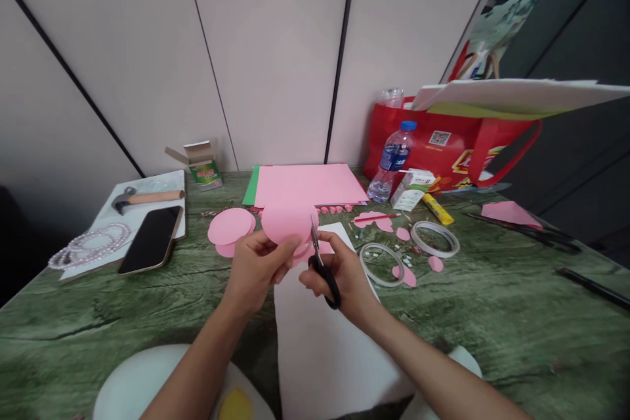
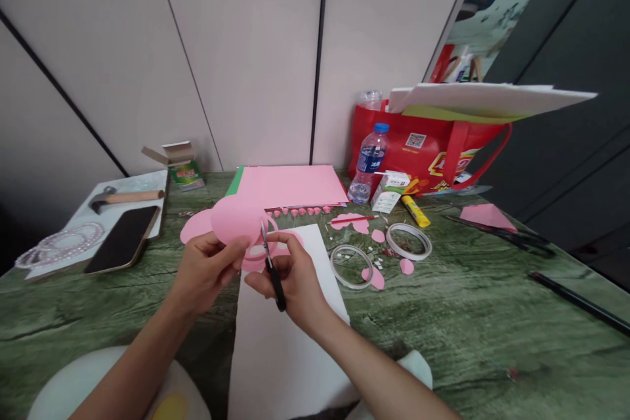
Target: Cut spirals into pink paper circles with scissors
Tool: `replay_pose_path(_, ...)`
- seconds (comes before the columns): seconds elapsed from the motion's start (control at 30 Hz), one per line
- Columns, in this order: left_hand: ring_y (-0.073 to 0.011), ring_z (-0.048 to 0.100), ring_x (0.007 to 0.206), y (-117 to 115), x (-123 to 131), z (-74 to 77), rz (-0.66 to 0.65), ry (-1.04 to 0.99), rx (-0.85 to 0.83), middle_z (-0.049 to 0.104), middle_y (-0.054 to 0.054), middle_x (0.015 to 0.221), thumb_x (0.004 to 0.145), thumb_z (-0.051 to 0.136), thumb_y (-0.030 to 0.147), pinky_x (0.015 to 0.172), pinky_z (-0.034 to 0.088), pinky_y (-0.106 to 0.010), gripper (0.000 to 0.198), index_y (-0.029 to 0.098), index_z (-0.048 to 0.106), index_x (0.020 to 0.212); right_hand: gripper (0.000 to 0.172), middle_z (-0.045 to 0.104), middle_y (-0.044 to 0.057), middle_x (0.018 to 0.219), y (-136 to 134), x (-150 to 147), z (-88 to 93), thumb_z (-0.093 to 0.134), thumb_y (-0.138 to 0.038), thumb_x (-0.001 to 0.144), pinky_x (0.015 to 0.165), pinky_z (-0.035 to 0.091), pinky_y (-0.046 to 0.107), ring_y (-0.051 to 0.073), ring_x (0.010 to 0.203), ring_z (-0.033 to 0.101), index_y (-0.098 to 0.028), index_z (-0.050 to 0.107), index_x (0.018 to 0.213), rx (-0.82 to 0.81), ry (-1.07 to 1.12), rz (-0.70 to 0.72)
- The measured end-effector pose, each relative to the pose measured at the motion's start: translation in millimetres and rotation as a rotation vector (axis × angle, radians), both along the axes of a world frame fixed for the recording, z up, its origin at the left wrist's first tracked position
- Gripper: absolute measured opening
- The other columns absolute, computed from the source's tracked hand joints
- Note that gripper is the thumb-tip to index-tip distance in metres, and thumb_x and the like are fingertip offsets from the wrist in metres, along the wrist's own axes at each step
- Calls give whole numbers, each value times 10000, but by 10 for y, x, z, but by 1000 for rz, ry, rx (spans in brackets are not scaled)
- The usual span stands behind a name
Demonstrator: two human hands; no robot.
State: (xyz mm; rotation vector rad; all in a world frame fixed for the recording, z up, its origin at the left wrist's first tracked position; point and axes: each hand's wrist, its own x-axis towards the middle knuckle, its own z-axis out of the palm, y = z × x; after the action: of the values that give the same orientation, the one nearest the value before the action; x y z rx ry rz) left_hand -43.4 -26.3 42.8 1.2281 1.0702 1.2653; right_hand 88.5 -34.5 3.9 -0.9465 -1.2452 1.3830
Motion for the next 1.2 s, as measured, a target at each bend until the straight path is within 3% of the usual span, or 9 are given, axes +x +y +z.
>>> replay_pose_path(0.23,-20,328,267,-4,10,-1,5,18,-34,474,46,392,685,619,281,274,204,-159,268,131,507,493,538,471,-110,454,-35,-29,39,705,-268,562,396,327,186,67,393,394,-211,389,994,-33,-15,27)
replay_pose_path(0.57,-14,289,294,-4,23,-18,-13,147,-52,417,59,374,649,644,279,291,166,-158,258,129,510,486,559,508,-57,633,26,28,25,732,-253,553,543,366,233,100,576,470,-222,382,989,102,41,47)
replay_pose_path(1.2,-10,286,318,10,10,-16,-10,85,-4,416,66,398,658,639,253,307,192,-151,233,136,508,504,526,463,-102,539,4,40,51,713,-289,574,463,307,196,59,453,392,-219,376,973,53,28,32)
